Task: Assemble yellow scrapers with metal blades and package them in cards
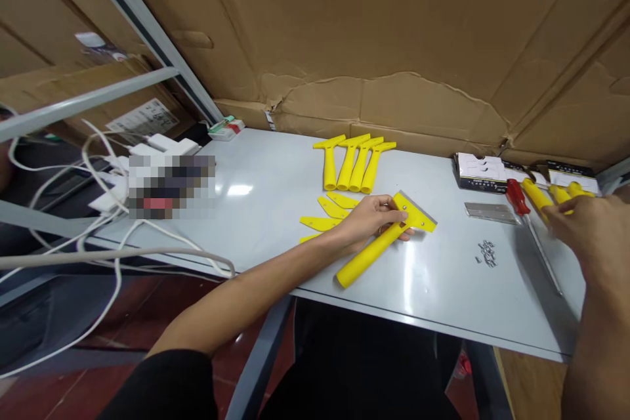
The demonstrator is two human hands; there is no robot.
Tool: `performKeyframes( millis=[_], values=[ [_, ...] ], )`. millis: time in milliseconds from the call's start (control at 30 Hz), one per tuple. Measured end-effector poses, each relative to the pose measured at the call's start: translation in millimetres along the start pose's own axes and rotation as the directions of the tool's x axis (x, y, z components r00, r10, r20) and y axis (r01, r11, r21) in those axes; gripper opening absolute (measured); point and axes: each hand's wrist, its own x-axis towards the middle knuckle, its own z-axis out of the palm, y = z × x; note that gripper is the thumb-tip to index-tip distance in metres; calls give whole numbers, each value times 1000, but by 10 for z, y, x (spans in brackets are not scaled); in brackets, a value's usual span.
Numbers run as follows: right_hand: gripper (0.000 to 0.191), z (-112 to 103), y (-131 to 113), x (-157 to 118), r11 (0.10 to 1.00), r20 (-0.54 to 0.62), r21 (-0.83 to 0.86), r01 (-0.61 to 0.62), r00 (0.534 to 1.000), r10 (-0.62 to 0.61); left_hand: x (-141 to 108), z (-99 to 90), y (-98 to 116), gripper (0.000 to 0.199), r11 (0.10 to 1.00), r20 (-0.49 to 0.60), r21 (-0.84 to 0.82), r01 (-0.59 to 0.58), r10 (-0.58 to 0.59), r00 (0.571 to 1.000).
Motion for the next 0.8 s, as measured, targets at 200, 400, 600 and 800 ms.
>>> performKeyframes(
  millis=[200, 400, 600, 800],
  values=[
    [10, -407, -587, -335, 693, -338, 655, 303, 937, -91, -6, -8, -35, 20, 1000, 13, 13, 3, -3, 1000],
    [15, -514, -1119, -816, -7, -28, 1000, 30, 771, -636, 11, 13, -70, 27, 991, -8, 131, 13, -12, 1000],
    [18, -512, -1165, -921, 217, -217, 867, 448, 733, -645, 30, 14, -86, 26, 992, -57, 128, 24, -17, 998],
    [10, -514, -1154, -913, 179, -316, 839, 514, 728, -608, 5, 27, -86, 26, 992, -62, 122, 40, -33, 998]
  ],
)
